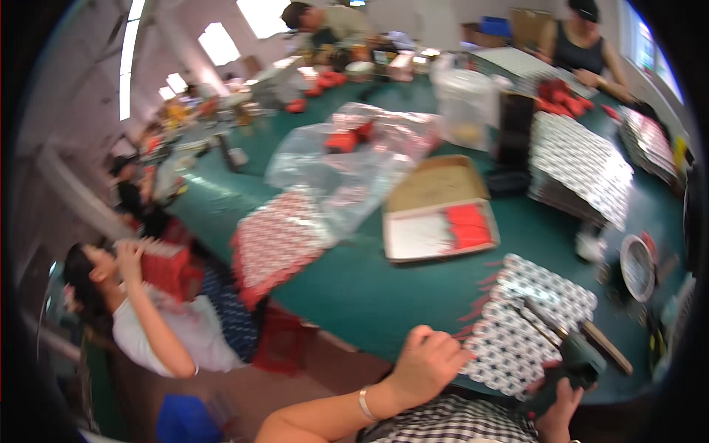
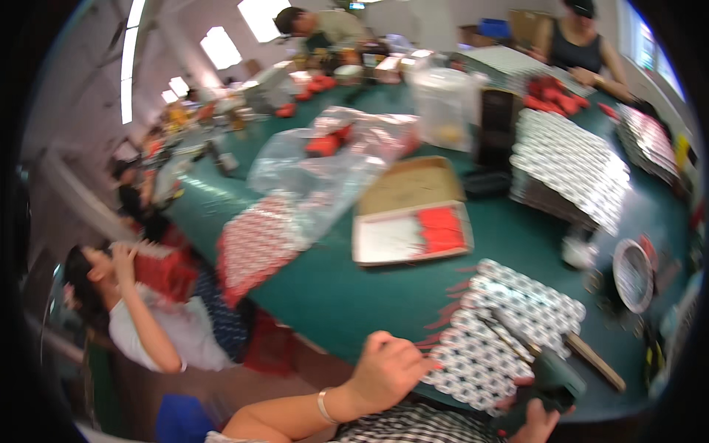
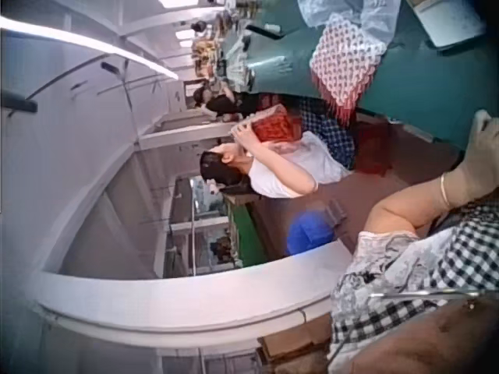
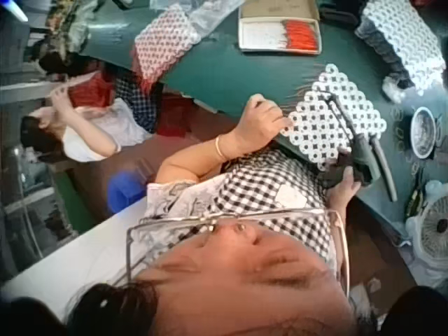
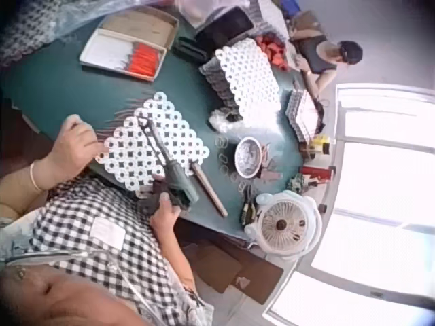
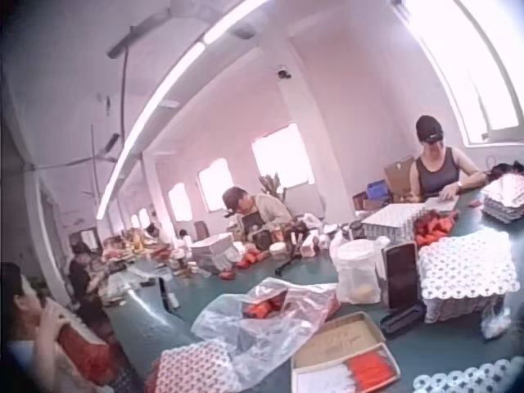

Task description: The person solders red wires onto circular LED boards with a soldering iron at a production workbench.

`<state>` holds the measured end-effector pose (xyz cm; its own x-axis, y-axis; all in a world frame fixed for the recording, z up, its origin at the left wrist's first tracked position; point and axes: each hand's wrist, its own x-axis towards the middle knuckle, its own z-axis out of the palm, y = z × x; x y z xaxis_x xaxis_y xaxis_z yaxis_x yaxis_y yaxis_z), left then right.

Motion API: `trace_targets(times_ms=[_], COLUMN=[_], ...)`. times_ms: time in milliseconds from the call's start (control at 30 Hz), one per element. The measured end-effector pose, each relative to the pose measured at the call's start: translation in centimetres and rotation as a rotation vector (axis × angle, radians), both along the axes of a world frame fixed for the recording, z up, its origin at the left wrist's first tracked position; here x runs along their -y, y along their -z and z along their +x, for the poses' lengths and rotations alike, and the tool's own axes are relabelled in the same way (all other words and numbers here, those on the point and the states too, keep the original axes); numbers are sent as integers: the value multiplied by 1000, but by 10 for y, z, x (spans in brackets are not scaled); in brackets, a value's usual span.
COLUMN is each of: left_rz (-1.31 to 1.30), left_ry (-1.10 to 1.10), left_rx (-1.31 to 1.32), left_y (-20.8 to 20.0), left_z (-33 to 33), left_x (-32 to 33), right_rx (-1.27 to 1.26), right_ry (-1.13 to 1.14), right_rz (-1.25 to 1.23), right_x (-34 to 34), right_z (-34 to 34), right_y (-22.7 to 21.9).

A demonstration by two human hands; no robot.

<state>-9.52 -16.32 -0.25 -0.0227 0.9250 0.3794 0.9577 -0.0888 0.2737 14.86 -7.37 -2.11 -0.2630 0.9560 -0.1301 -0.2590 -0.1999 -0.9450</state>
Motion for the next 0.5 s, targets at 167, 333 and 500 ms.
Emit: trace_targets(times_ms=[167, 333, 500], left_rz=[81, -265, -491], left_ry=[-204, -25, 225], left_rx=[125, 1534, 1834], left_y=[-19, -27, -6], left_z=[-30, 4, 50], left_x=[30, 13, -7], right_rx=[177, 92, 27], right_ry=[-66, -198, -280], right_rz=[-274, -174, -75], right_x=[-6, 1, 8], right_z=[12, 7, -4], right_y=[-23, -21, -20])
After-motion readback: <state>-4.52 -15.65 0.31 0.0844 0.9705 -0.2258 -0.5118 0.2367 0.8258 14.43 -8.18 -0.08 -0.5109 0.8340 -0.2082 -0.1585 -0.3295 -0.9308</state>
